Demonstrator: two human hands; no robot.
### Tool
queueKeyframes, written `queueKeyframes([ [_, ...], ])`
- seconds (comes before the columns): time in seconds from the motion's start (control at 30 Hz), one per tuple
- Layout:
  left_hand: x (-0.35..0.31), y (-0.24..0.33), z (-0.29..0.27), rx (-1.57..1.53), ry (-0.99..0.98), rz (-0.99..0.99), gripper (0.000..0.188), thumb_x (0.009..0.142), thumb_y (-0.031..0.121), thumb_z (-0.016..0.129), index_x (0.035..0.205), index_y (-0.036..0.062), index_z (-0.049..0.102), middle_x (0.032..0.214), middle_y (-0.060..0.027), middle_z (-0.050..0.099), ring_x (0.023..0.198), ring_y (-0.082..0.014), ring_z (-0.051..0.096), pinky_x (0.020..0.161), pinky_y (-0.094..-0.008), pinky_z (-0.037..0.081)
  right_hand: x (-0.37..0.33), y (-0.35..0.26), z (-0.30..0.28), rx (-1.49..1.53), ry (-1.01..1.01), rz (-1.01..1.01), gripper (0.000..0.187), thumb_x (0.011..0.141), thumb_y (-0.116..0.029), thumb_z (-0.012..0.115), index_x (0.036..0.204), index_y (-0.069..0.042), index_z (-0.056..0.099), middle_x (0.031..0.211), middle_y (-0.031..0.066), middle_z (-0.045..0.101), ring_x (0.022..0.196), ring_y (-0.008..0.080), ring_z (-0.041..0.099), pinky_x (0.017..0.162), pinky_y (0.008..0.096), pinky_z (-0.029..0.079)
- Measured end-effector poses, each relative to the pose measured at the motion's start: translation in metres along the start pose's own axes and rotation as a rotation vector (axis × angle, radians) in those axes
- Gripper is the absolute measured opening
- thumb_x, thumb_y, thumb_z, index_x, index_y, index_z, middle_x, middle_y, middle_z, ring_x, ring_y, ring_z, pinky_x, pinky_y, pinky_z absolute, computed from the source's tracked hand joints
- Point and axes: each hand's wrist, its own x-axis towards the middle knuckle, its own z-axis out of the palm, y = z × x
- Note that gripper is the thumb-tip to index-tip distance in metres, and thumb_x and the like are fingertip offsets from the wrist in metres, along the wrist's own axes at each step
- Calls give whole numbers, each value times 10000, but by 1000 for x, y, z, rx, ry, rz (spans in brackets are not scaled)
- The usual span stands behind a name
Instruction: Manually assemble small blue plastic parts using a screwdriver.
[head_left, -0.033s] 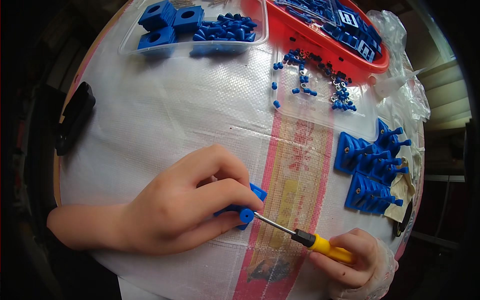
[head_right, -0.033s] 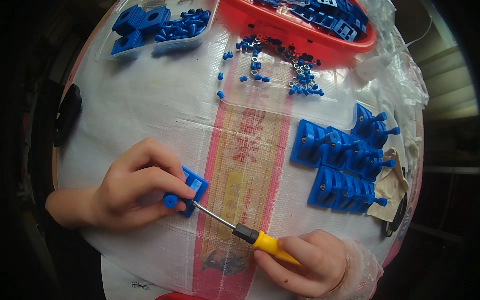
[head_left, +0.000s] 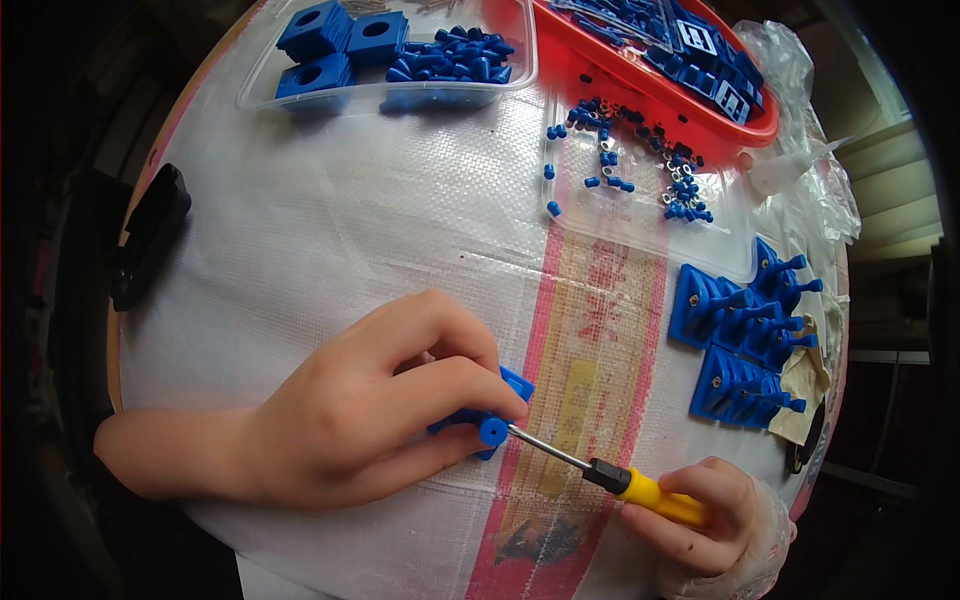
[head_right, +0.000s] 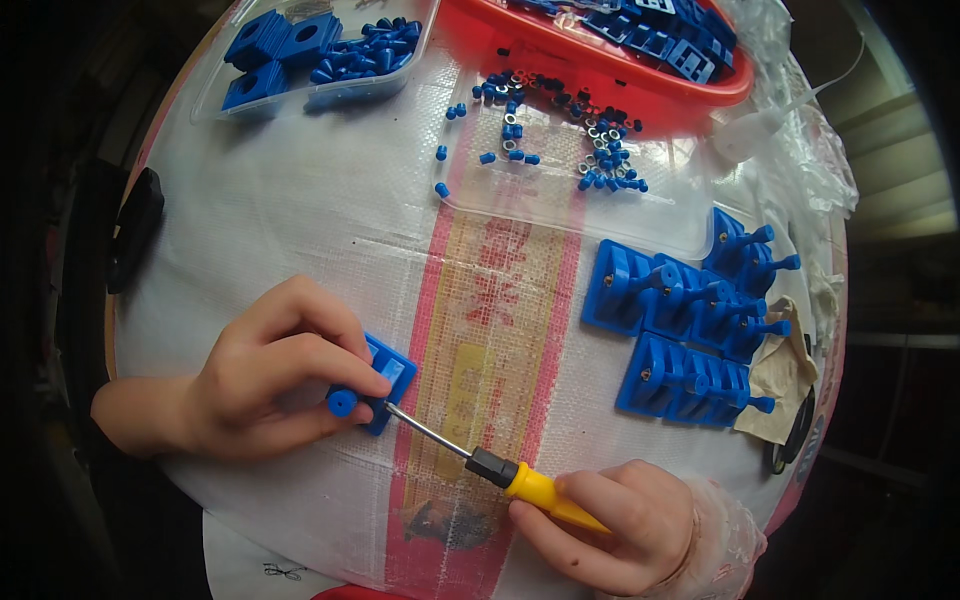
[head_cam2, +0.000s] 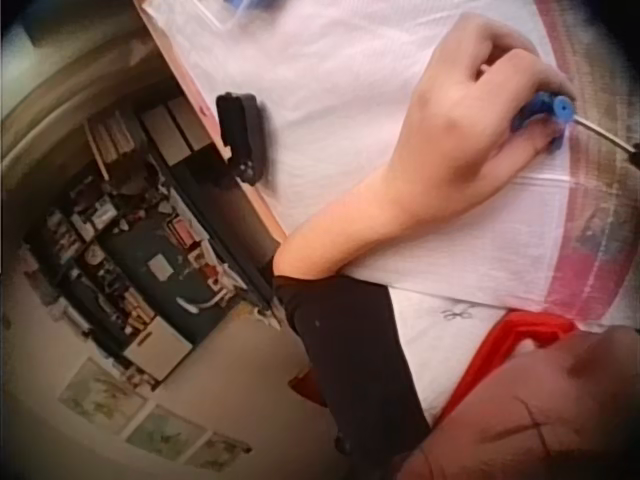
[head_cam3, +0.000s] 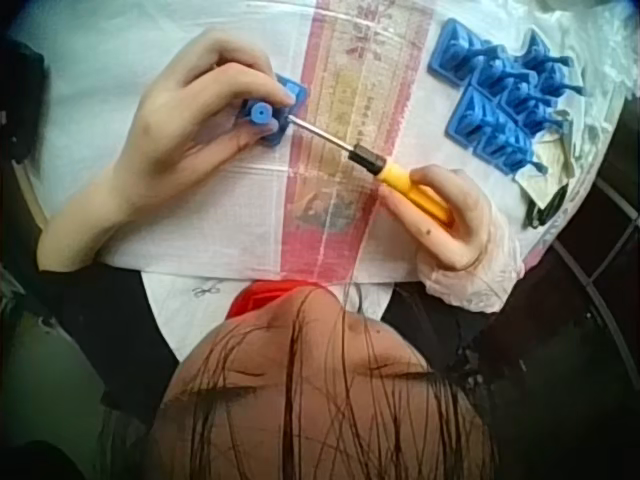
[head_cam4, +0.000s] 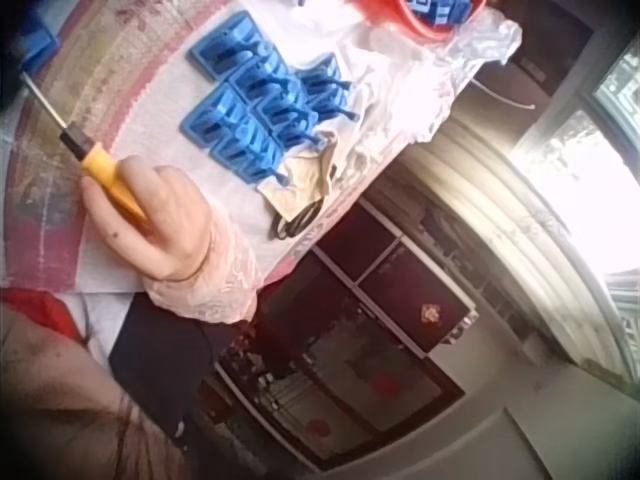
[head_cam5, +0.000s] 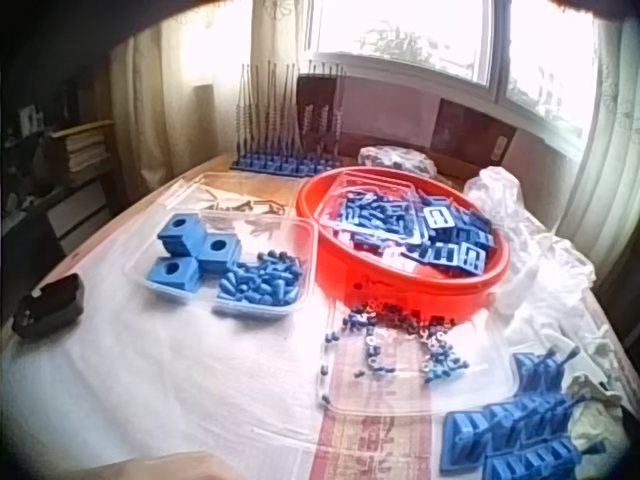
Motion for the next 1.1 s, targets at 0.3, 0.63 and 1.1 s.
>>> queueKeyframes([
  [0.3,-1,-2,2,43,78,11,375,691,69,772,983,57,537,950,-83,502,688,-95,487,576,-204,427,8,2,5,123,150,-60,320,637,77,725,948,30,666,990,182,521,712,225,596,578,244,478],
  [0.63,-1,-2,0,24,40,5,374,673,53,776,963,64,539,953,-81,505,721,-101,493,605,-212,429,7,3,7,72,174,-84,326,626,59,740,942,21,668,976,177,541,702,230,600,581,255,484],
  [1.1,1,-2,1,1,4,-10,286,670,48,767,904,58,602,950,-86,511,842,-157,534,690,-243,468,-2,6,6,-66,65,-166,282,678,-47,579,948,-42,659,931,170,486,561,162,492,492,253,402],
])
